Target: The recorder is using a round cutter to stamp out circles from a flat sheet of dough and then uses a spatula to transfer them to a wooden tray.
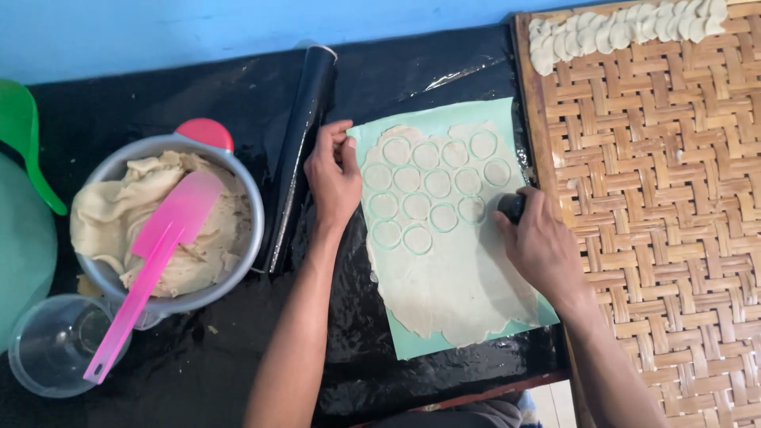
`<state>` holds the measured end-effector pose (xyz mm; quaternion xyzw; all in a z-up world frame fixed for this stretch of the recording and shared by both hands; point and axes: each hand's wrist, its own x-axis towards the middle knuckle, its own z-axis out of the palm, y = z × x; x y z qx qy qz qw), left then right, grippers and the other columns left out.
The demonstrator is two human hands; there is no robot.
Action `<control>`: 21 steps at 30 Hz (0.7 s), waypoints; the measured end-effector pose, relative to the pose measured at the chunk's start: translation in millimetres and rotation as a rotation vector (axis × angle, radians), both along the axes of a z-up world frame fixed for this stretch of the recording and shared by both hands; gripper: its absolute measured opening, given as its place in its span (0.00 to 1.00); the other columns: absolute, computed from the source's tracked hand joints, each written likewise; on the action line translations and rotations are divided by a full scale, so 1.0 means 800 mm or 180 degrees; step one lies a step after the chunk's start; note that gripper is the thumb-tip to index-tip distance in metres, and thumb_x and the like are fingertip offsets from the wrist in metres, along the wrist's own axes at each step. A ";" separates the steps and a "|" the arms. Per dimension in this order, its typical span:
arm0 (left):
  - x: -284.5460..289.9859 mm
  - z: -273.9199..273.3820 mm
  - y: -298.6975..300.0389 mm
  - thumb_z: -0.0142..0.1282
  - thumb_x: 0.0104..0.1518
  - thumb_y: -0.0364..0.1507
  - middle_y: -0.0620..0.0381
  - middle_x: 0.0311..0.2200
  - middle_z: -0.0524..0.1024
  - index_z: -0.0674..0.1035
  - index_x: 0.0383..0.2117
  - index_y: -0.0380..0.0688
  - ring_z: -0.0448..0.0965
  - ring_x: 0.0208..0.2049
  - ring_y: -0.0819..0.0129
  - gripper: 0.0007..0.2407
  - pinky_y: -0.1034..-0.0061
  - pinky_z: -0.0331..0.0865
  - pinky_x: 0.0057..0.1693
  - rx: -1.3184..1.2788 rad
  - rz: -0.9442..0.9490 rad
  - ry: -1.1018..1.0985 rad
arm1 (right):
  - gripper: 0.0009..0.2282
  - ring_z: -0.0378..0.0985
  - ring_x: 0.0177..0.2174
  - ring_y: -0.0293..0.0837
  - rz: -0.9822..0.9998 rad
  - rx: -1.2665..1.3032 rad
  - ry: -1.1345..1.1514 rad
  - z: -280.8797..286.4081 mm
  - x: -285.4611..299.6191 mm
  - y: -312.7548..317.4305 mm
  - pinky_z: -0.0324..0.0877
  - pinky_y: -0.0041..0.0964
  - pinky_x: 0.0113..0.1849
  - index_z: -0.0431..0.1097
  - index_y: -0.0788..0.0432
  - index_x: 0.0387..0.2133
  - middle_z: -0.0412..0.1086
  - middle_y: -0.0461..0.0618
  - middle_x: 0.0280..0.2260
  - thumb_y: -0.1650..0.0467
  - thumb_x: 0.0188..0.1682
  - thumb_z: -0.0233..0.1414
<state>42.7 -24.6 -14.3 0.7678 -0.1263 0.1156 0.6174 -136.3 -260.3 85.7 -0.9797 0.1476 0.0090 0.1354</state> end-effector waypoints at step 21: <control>-0.001 0.004 -0.002 0.53 0.64 0.19 0.54 0.31 0.79 0.78 0.47 0.37 0.79 0.29 0.69 0.08 0.76 0.70 0.35 0.0145 0.0037 0.0068 | 0.19 0.78 0.21 0.61 0.0130 -0.0870 0.0214 -0.030 0.027 0.003 0.69 0.50 0.19 0.60 0.65 0.40 0.70 0.62 0.28 0.57 0.58 0.46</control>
